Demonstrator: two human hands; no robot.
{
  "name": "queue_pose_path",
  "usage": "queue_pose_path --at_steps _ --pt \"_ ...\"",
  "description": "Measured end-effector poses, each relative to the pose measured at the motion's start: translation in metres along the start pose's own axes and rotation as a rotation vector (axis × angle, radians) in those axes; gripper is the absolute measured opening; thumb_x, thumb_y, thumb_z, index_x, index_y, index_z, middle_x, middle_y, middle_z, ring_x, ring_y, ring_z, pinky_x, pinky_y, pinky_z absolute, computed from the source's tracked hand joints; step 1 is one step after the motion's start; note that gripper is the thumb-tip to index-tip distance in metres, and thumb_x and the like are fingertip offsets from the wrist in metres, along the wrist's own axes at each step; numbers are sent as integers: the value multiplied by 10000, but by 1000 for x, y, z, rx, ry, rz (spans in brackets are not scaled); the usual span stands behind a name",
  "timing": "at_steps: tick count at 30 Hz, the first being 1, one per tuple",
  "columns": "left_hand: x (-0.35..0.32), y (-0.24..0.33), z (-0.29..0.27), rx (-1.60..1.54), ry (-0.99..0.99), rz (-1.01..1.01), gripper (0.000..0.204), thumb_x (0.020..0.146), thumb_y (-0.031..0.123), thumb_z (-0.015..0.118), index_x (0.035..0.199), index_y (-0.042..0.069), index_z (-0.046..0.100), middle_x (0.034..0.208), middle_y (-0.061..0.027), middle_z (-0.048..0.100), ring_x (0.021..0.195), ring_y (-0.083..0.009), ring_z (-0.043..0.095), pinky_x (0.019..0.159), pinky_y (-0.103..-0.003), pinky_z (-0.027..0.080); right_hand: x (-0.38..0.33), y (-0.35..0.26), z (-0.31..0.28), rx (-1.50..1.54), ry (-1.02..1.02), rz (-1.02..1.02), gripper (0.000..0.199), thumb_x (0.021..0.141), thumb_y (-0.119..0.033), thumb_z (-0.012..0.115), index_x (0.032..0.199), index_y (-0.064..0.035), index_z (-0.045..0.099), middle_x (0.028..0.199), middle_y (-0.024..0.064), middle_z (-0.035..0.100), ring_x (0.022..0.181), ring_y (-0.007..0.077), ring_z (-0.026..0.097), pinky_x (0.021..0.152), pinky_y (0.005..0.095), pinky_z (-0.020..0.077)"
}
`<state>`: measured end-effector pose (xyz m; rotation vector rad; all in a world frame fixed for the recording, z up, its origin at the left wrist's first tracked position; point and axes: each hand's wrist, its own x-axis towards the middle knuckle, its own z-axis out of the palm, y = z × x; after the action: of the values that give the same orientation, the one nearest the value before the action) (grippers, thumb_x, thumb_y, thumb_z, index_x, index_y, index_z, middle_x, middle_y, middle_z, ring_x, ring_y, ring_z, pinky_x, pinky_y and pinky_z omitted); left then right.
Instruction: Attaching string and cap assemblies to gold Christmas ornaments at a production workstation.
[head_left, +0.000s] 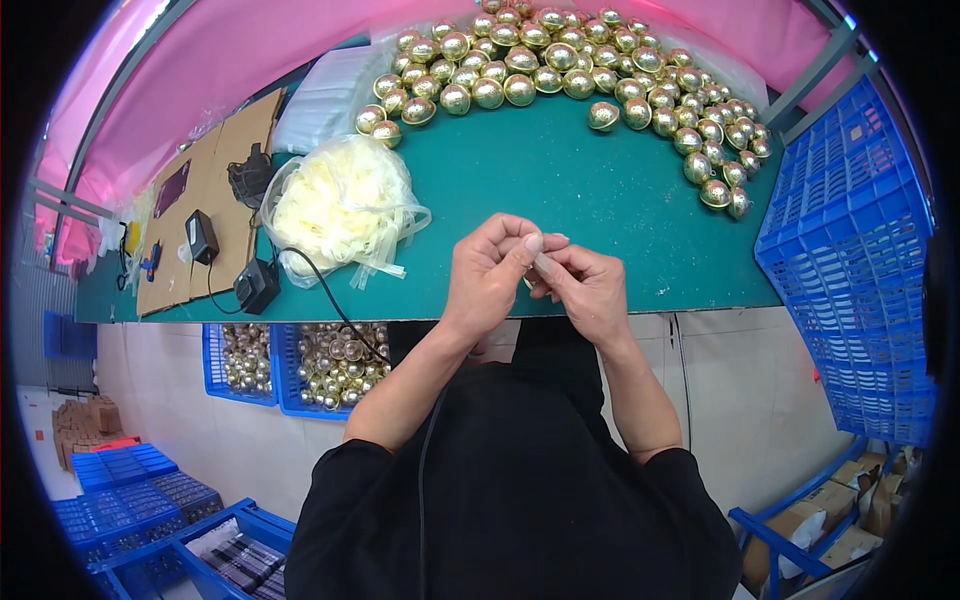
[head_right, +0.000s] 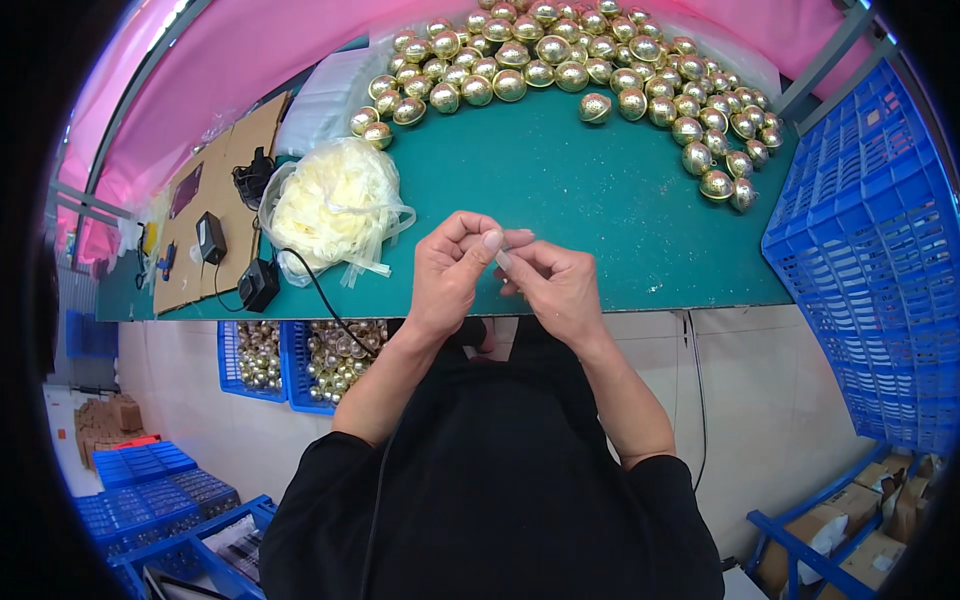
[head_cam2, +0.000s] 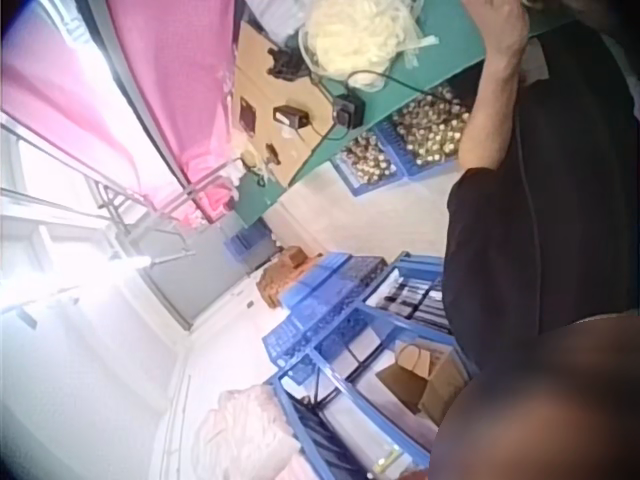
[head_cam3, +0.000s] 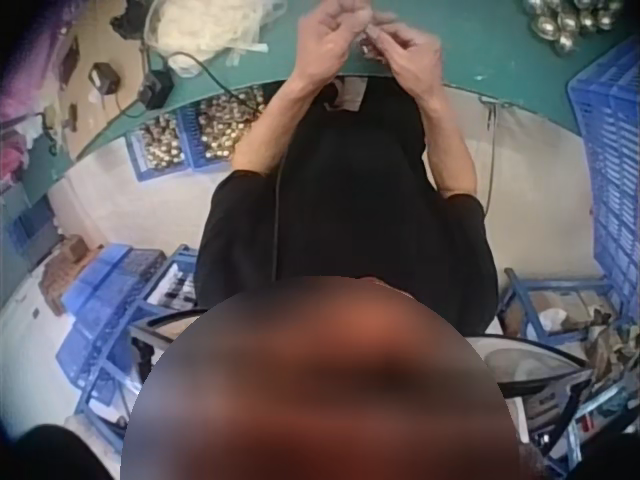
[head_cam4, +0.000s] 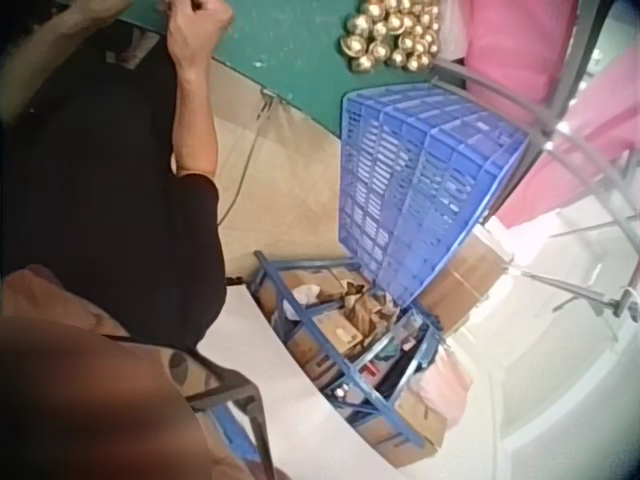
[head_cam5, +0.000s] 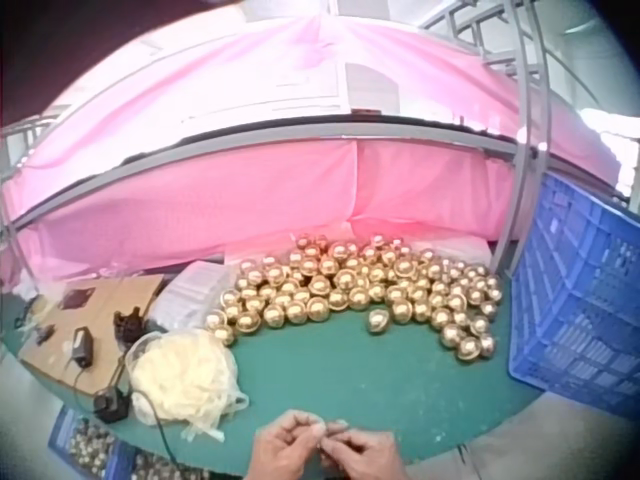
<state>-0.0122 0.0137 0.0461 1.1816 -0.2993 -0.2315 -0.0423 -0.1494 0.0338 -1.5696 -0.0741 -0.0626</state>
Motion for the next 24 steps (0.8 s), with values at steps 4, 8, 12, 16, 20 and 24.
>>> queue_pose_path --at_steps 4,8,12,16,20,24 --pt "-5 -3 3 10 17 1 201 1054 120 612 1186 -32 618 1180 -221 745 1063 -211 719 925 -328 562 2 10 -4 -21 -15 -31 181 1018 -147 702 924 1 747 770 41 730 646 70 666 527 207 437" --pt "-7 -2 -1 -9 -27 -28 365 1011 24 569 1360 -85 555 1281 -227 712 1151 -238 695 982 -353 556 2 11 -6 26 -14 10 210 1013 -160 704 879 -2 736 746 45 730 621 62 646 515 213 426" --pt "-5 -10 -12 -75 -94 -73 458 991 -5 555 1437 -95 504 1346 -246 675 1169 -238 686 996 -364 552 4 16 -11 89 -43 48 216 1004 -166 711 865 -4 737 759 53 743 621 63 654 513 214 428" --pt "-4 -9 -15 -100 -118 -127 496 985 -18 546 1471 -92 479 1383 -257 649 1191 -238 674 1012 -361 541 2 14 -10 133 -17 54 207 1006 -166 707 883 -4 740 781 59 749 617 76 666 512 213 439" --pt "0 -5 -21 -158 -205 -136 507 996 -17 542 1493 -83 465 1415 -264 625 1234 -241 652 1059 -356 514 3 14 -12 138 -51 40 199 1018 -162 703 910 3 736 814 80 752 618 93 660 513 208 456" --pt "1 -2 -19 -100 -196 -134 471 1024 38 596 1469 -83 496 1398 -254 640 1222 -228 661 1061 -364 521 3 18 -12 150 -45 61 201 1013 -164 698 898 -5 742 804 79 757 627 86 674 515 216 452"
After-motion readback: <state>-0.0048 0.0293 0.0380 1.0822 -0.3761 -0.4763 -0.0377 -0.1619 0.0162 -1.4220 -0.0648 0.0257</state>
